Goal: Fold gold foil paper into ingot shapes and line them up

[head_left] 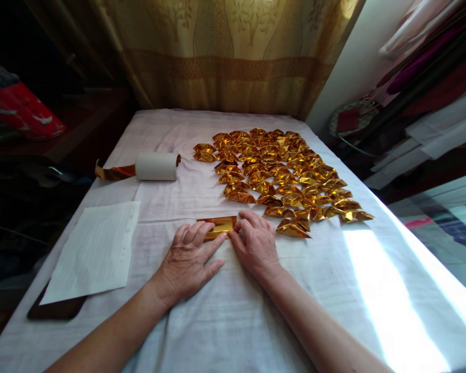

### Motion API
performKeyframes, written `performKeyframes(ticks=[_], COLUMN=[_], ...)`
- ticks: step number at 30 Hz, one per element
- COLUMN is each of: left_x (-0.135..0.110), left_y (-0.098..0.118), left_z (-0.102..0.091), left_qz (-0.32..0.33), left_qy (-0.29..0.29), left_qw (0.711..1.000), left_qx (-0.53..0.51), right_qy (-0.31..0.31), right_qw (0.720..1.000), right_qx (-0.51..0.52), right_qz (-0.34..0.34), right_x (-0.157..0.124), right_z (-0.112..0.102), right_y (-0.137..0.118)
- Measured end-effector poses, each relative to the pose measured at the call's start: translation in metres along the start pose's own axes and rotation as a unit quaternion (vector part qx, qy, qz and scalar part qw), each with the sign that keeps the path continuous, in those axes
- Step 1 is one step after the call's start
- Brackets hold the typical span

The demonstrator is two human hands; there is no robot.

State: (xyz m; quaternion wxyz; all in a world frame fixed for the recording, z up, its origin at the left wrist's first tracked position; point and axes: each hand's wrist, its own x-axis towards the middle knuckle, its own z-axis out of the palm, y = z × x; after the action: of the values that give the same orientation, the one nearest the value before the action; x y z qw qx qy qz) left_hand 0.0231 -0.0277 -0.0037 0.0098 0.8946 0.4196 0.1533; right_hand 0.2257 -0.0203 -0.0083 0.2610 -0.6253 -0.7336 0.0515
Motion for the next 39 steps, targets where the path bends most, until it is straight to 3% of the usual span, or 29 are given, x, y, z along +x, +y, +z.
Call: performKeyframes(ticks=[7, 18, 25, 30, 34, 39], left_x=[-0.001, -0.022, -0.019, -0.018, -0.020, -0.020], left_y=[-0.002, -0.024, -0.020, -0.021, -0.020, -0.016], left_z=[-0.001, -0.009, -0.012, -0.010, -0.007, -0.007], left_qz=[-0.031, -0.074, -0.016, 0.001, -0.019, -0.035], left_qy=[-0.031, -0.047, -0.027, -0.017, -0.020, -0.026], left_qw=[0.999, 0.995, 0.997, 0.998, 0.998, 0.997], left_qx=[0.010, 0.055, 0.065, 0.060, 0.059, 0.058], right_qy=[0.002, 0.014, 0.066, -0.043, -0.119, -0.154], right_qw=[1.000, 1.000, 0.995, 0.987, 0.983, 0.981], right_qx=[-0.007, -0.001, -0.008, -0.020, -0.029, -0.031], right_qz=[-0.007, -0.016, -0.076, -0.156, -0.140, -0.118], right_x=[0.001, 0.000, -0.007, -0.012, -0.015, -0.024], right_z=[0.000, 0.001, -0.007, -0.010, -0.002, -0.005], right_y=[0.000, 0.001, -0.001, -0.019, -0.029, -0.029])
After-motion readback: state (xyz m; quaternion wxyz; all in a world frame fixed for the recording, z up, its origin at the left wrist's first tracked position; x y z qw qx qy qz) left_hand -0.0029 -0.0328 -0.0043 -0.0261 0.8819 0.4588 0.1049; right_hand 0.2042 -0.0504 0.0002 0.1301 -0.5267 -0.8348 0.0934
